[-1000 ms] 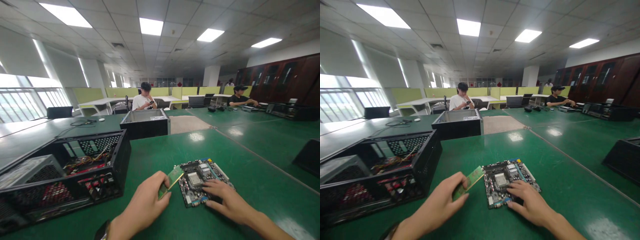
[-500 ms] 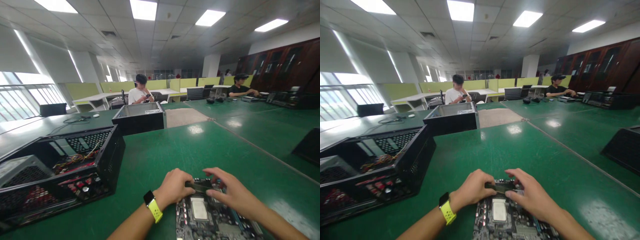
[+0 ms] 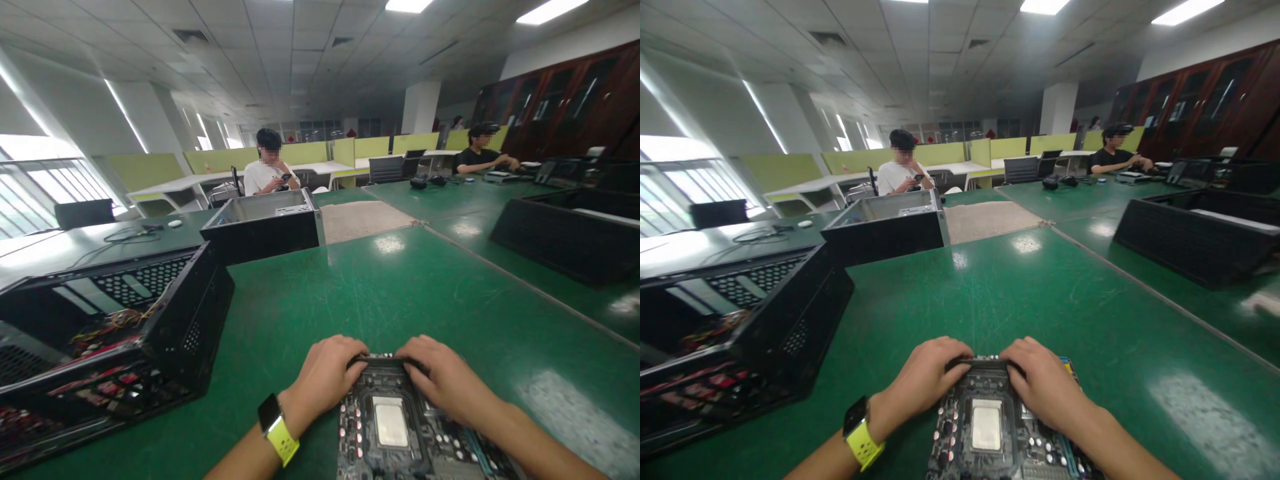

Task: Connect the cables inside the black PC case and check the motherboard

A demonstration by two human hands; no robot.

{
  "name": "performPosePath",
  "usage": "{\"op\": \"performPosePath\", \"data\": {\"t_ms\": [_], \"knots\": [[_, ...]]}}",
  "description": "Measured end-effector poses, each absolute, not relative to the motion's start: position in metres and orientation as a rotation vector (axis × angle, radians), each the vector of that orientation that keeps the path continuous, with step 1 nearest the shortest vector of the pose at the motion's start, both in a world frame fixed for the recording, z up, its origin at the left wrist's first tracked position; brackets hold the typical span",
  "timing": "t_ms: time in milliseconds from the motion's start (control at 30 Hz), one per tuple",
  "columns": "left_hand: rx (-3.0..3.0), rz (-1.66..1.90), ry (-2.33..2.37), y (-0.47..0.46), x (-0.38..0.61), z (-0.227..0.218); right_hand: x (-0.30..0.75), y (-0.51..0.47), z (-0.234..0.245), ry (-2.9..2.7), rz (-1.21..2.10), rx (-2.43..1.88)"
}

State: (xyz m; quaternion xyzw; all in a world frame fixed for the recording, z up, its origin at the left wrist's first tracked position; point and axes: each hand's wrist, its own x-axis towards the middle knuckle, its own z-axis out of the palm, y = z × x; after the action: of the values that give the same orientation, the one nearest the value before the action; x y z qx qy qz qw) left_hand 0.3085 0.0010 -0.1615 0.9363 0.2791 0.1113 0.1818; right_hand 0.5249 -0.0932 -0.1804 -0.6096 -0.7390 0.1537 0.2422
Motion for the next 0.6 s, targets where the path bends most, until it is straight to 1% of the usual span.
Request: {"op": "performPosePath", "data": {"t_ms": [167, 333, 600], "knots": [[2.716, 0.270, 0.751, 0.0038, 0.3137, -0.1587, 0.5242, -0.0958, -0.1766, -1.980, 0.362, -1.728], [2.709, 0.239, 0.650, 0.0093, 0.3106, -0.1540, 0.5249, -0.0983, -0.1731, -1.953, 0.374, -1.759], [2.815, 0.212, 0.675, 0.0070, 0.3113, -0.1583, 0.5248, -0.1002, -0.1716, -1.992, 0.381, -1.836]]}}
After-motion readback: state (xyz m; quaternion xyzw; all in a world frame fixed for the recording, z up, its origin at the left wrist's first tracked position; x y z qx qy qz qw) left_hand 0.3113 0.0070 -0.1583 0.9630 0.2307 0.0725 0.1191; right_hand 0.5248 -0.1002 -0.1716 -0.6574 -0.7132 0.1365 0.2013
